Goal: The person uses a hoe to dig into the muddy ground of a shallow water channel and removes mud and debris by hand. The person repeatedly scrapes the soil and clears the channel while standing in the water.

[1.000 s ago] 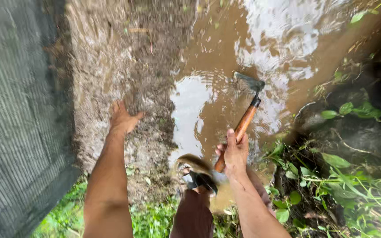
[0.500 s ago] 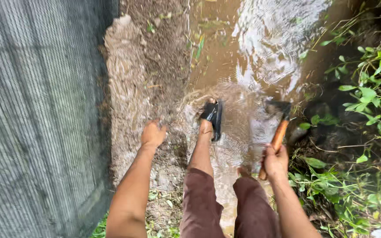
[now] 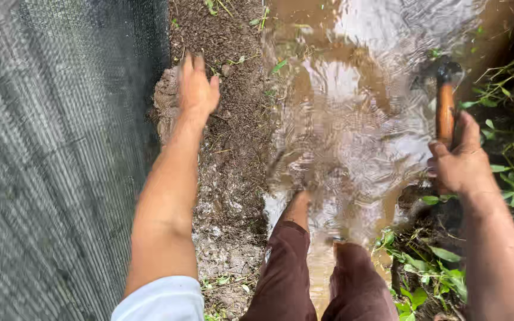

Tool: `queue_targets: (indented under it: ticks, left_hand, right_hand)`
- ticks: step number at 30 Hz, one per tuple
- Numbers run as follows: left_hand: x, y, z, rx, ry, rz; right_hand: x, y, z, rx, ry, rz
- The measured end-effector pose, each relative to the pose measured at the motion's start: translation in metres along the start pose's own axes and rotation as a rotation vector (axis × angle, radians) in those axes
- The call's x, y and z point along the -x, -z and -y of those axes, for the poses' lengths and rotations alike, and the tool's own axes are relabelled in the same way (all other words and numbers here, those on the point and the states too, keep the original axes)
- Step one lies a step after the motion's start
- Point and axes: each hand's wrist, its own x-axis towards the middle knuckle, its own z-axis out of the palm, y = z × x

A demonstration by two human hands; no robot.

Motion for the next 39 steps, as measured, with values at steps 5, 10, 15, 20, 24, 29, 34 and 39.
queue_targets:
  ticks: [5,10,15,20,24,29,34,39]
  left_hand:
    - [-0.039,-0.008,0.016,0.126,0.148,0.085]
    - [-0.067,-0.011,0.036,-0.021,-0.085,-0.038]
    - [-0.151,-0.013,0.051,-0.065,-0.304,-0.310]
    - [-0.206,-0.011,0.065,-0.015,-0.053,-0.242]
    - [-0.236,-0.013,0.054,0.099,0.010,-0.187]
    - [-0.240,-0.012,0.050,0.052,0.023,-0.251]
    - [-0.261,-0.001,0.031,0.016,-0.013,-0.278]
    - [-0.277,0.035,0.018,-0.083,0.149,-0.156]
  right_hand:
    - [-0.054,0.027,0.050,0.229,-0.066,0.114]
    - [-0.114,0.027,0.119,0.330,0.249,-0.007]
    - [-0.179,0.021,0.154,0.340,-0.140,0.126]
    - [-0.210,0.017,0.178,0.722,0.133,0.265]
    - [-0.206,0.020,0.199,0.654,0.054,0.234]
    - [-0.209,0.023,0.208,0.436,-0.443,0.333]
    - [-0.223,0.024,0.200,0.537,-0.031,0.291]
    - [-0.233,0.028,0.213,0.544,-0.040,0.286]
